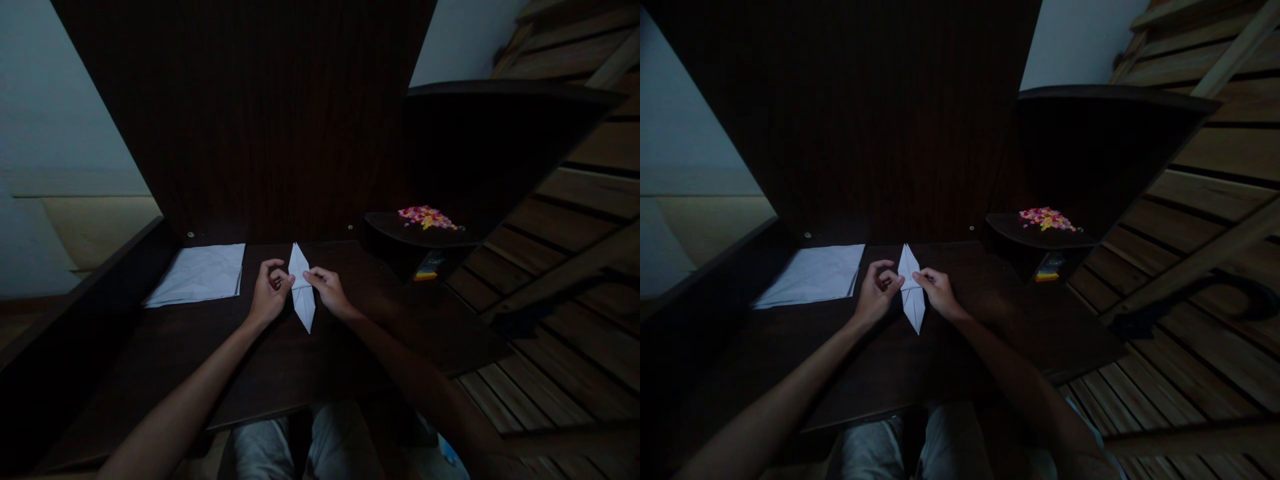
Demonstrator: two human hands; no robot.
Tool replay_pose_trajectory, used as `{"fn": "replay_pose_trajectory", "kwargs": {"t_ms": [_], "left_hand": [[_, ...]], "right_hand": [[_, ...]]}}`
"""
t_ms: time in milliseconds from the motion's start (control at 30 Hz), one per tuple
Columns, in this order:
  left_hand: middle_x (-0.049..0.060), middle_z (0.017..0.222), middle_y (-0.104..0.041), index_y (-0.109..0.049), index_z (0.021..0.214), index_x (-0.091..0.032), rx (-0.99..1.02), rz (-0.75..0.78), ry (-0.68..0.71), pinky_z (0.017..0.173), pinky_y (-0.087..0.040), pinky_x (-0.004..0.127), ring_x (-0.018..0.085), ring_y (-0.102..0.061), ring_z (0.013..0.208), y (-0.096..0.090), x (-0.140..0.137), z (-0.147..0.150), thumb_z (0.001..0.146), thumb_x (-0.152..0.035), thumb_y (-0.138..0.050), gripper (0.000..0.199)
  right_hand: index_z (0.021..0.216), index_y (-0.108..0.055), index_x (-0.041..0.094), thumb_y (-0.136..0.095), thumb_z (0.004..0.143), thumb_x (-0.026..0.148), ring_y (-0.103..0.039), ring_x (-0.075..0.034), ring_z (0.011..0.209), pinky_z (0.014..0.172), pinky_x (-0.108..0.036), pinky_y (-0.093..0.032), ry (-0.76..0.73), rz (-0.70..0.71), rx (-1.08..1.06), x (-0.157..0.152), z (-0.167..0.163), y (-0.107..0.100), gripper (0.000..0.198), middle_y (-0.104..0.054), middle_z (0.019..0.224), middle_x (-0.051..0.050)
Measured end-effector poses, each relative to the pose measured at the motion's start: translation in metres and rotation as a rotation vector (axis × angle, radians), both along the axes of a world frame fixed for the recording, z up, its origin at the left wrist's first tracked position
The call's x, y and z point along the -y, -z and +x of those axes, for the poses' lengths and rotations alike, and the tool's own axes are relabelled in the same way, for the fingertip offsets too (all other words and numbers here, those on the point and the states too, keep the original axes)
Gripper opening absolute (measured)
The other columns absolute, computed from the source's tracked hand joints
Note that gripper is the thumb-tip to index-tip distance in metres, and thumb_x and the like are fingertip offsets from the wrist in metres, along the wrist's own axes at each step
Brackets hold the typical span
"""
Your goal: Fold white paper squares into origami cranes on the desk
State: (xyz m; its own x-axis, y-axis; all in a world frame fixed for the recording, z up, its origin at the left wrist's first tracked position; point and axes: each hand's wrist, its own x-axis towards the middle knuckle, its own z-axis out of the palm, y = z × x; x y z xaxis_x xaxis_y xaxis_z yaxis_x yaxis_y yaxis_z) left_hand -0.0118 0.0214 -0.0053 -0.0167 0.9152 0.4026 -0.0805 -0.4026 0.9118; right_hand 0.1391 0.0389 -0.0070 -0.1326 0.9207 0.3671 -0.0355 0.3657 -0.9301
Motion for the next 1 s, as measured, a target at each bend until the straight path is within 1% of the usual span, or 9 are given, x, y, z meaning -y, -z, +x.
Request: {"fn": "replay_pose_trajectory", "kwargs": {"t_ms": [100, 233, 333, 400, 467, 667, 800, 900, 1000], "left_hand": [[-0.006, 0.063, -0.055, -0.045, 0.098, -0.021, -0.007, 0.041, -0.012, 0.061, -0.042, 0.022, 0.011, -0.054, 0.061, 0.0000, 0.0000, 0.0010, 0.077, -0.027, -0.066, 0.031], [0.001, 0.076, -0.061, -0.059, 0.086, -0.017, -0.095, 0.052, -0.042, 0.067, -0.044, 0.024, 0.013, -0.057, 0.072, -0.0012, -0.0007, -0.0006, 0.077, -0.030, -0.065, 0.017], [0.002, 0.078, -0.062, -0.065, 0.091, -0.016, -0.132, -0.003, -0.019, 0.064, -0.044, 0.024, 0.013, -0.057, 0.071, -0.0018, -0.0002, -0.0018, 0.076, -0.031, -0.066, 0.021], [0.001, 0.076, -0.062, -0.064, 0.098, -0.016, -0.107, -0.034, 0.000, 0.061, -0.044, 0.024, 0.013, -0.056, 0.067, -0.0017, 0.0005, -0.0016, 0.073, -0.030, -0.069, 0.029], [0.000, 0.075, -0.061, -0.063, 0.103, -0.016, -0.072, -0.042, 0.013, 0.060, -0.045, 0.023, 0.012, -0.056, 0.064, -0.0011, 0.0010, -0.0009, 0.071, -0.029, -0.070, 0.035], [0.002, 0.079, -0.063, -0.058, 0.109, -0.017, -0.034, 0.007, 0.004, 0.062, -0.048, 0.024, 0.013, -0.061, 0.070, 0.0019, 0.0008, 0.0012, 0.073, -0.025, -0.069, 0.038], [0.002, 0.079, -0.064, -0.056, 0.101, -0.018, -0.007, 0.020, -0.031, 0.062, -0.050, 0.024, 0.014, -0.063, 0.070, 0.0040, -0.0006, 0.0020, 0.074, -0.026, -0.069, 0.032], [0.002, 0.081, -0.063, -0.056, 0.094, -0.017, 0.014, 0.036, -0.068, 0.067, -0.051, 0.025, 0.014, -0.063, 0.074, 0.0051, -0.0023, 0.0022, 0.072, -0.026, -0.071, 0.028], [0.003, 0.083, -0.064, -0.057, 0.095, -0.017, 0.026, 0.044, -0.082, 0.071, -0.051, 0.026, 0.015, -0.064, 0.078, 0.0049, -0.0024, 0.0021, 0.071, -0.026, -0.072, 0.029]], "right_hand": [[0.062, -0.060, 0.017, -0.064, 0.074, 0.042, -0.048, -0.013, 0.060, 0.058, -0.025, -0.039, 0.005, -0.022, -0.018, -0.0008, 0.0006, 0.0010, 0.028, -0.054, 0.060, 0.002], [0.064, -0.061, 0.017, -0.062, 0.075, 0.042, -0.050, -0.013, 0.061, 0.059, -0.025, -0.039, 0.017, -0.052, -0.047, -0.0039, -0.0002, 0.0055, 0.028, -0.057, 0.063, 0.000], [0.079, -0.060, 0.018, -0.064, 0.074, 0.039, -0.053, -0.014, 0.062, 0.059, -0.025, -0.040, 0.040, -0.035, -0.110, -0.0062, -0.0010, 0.0085, 0.022, -0.059, 0.067, 0.000], [0.094, -0.056, 0.021, -0.066, 0.074, 0.036, -0.055, -0.014, 0.062, 0.059, -0.025, -0.041, 0.045, -0.015, -0.155, -0.0066, -0.0011, 0.0090, 0.027, -0.060, 0.067, 0.002], [0.101, -0.051, 0.023, -0.067, 0.074, 0.032, -0.056, -0.014, 0.062, 0.060, -0.025, -0.043, 0.033, 0.011, -0.169, -0.0059, -0.0012, 0.0085, 0.033, -0.059, 0.067, 0.004], [0.101, -0.047, 0.024, -0.070, 0.072, 0.028, -0.059, -0.014, 0.069, 0.066, -0.027, -0.047, 0.042, 0.079, -0.167, -0.0023, -0.0022, 0.0075, 0.037, -0.059, 0.072, 0.003], [0.102, -0.049, 0.023, -0.069, 0.073, 0.028, -0.060, -0.014, 0.072, 0.069, -0.028, -0.048, 0.056, 0.083, -0.158, -0.0017, -0.0018, 0.0079, 0.036, -0.060, 0.075, 0.002], [0.101, -0.051, 0.022, -0.069, 0.073, 0.030, -0.060, -0.014, 0.071, 0.067, -0.027, -0.048, 0.037, 0.062, -0.155, -0.0020, -0.0013, 0.0079, 0.034, -0.061, 0.075, 0.002], [0.099, -0.051, 0.022, -0.068, 0.073, 0.033, -0.058, -0.013, 0.066, 0.060, -0.026, -0.048, 0.021, 0.038, -0.166, -0.0027, -0.0016, 0.0079, 0.033, -0.061, 0.072, 0.002]]}}
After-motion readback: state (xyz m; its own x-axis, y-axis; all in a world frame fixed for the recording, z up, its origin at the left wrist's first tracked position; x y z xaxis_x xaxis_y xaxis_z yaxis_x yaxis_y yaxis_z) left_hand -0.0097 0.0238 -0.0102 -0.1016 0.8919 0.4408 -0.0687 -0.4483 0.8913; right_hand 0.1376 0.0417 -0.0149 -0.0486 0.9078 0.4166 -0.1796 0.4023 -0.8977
